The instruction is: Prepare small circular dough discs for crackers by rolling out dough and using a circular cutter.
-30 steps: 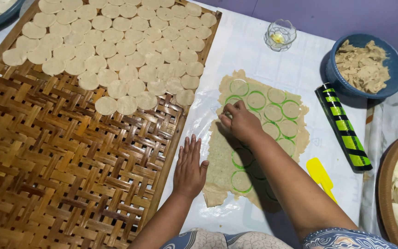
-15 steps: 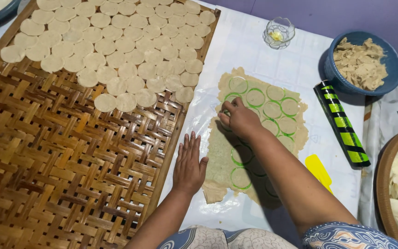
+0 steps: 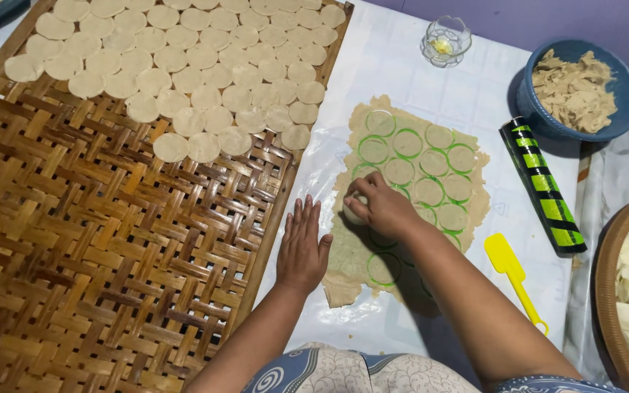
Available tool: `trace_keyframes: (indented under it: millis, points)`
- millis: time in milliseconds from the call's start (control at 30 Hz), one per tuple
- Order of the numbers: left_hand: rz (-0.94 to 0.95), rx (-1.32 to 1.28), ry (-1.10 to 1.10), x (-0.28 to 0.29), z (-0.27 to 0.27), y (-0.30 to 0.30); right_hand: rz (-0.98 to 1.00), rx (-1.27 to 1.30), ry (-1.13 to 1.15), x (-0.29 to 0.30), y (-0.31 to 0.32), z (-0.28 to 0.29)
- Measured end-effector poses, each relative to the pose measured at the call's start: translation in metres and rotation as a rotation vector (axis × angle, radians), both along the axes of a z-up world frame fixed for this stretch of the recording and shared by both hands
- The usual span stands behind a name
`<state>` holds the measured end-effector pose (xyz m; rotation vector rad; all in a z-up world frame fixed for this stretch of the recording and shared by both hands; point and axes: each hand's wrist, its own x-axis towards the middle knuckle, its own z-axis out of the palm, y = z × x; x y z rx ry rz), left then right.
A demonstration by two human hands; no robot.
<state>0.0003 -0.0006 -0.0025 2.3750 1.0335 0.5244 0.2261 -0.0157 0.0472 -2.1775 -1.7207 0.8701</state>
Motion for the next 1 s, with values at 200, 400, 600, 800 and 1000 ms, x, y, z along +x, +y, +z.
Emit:
trace_keyframes:
  millis: [200, 400, 600, 800, 1000]
  points:
    - [0.002, 0.001, -0.003, -0.001, 0.005, 0.000, 0.008, -0.058, -0.146, -0.016, 0.005, -0.001]
    - [0.002, -0.017, -0.009, -0.001, 0.006, 0.000, 0.041, -0.050, -0.167, -0.017, 0.007, 0.004]
    - [0.015, -0.054, 0.008, -0.001, 0.010, -0.002, -0.003, -0.015, -0.136, -0.017, 0.006, -0.001]
    - [0.018, -0.033, 0.029, 0.001, 0.013, -0.003, -0.022, 0.054, -0.017, 0.000, -0.006, 0.004]
    - [0.016, -0.015, 0.022, 0.000, 0.011, -0.003, 0.025, 0.018, 0.000, -0.031, -0.039, 0.037]
